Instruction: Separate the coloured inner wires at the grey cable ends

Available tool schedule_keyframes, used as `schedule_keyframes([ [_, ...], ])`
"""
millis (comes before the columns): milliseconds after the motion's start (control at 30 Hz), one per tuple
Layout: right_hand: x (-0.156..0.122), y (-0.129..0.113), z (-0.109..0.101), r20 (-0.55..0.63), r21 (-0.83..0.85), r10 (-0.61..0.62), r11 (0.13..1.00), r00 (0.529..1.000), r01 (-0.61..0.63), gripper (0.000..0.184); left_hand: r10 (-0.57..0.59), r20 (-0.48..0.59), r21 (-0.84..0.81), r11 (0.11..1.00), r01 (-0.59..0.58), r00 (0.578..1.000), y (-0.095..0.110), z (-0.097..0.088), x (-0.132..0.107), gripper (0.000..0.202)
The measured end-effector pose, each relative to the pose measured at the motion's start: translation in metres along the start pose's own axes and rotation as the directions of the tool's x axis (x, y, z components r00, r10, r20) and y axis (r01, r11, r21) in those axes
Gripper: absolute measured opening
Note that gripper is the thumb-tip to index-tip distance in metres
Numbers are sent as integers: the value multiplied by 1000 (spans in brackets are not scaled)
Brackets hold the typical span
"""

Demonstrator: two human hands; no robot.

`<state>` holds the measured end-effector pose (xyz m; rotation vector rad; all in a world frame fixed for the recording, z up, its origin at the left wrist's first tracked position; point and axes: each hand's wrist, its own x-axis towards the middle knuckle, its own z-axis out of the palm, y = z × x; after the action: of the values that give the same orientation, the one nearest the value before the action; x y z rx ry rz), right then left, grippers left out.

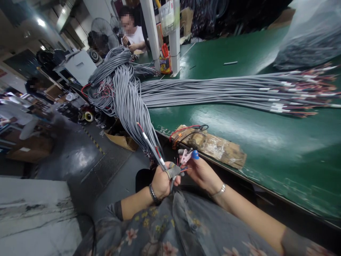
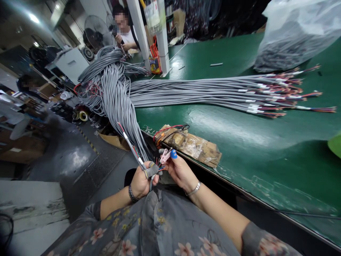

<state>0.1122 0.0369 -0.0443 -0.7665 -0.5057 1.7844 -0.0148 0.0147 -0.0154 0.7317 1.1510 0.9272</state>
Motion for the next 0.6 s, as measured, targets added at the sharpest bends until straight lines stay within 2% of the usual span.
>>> schedule_keyframes([
  [100,0,-1,1,-28,46,9,999,1000,-7,45,-8,-5,-14,1000,8,1000,0,0,1,40],
  [433,1,3,0,-56,33,-18,999,998,20,43,-24,-6,32,999,25,1000,1,0,0,41],
  [600,-2,-3,-1,1,43,48,998,999,-48,45,17,-7,54,998,-17,1000,1,-1,-5,42],
])
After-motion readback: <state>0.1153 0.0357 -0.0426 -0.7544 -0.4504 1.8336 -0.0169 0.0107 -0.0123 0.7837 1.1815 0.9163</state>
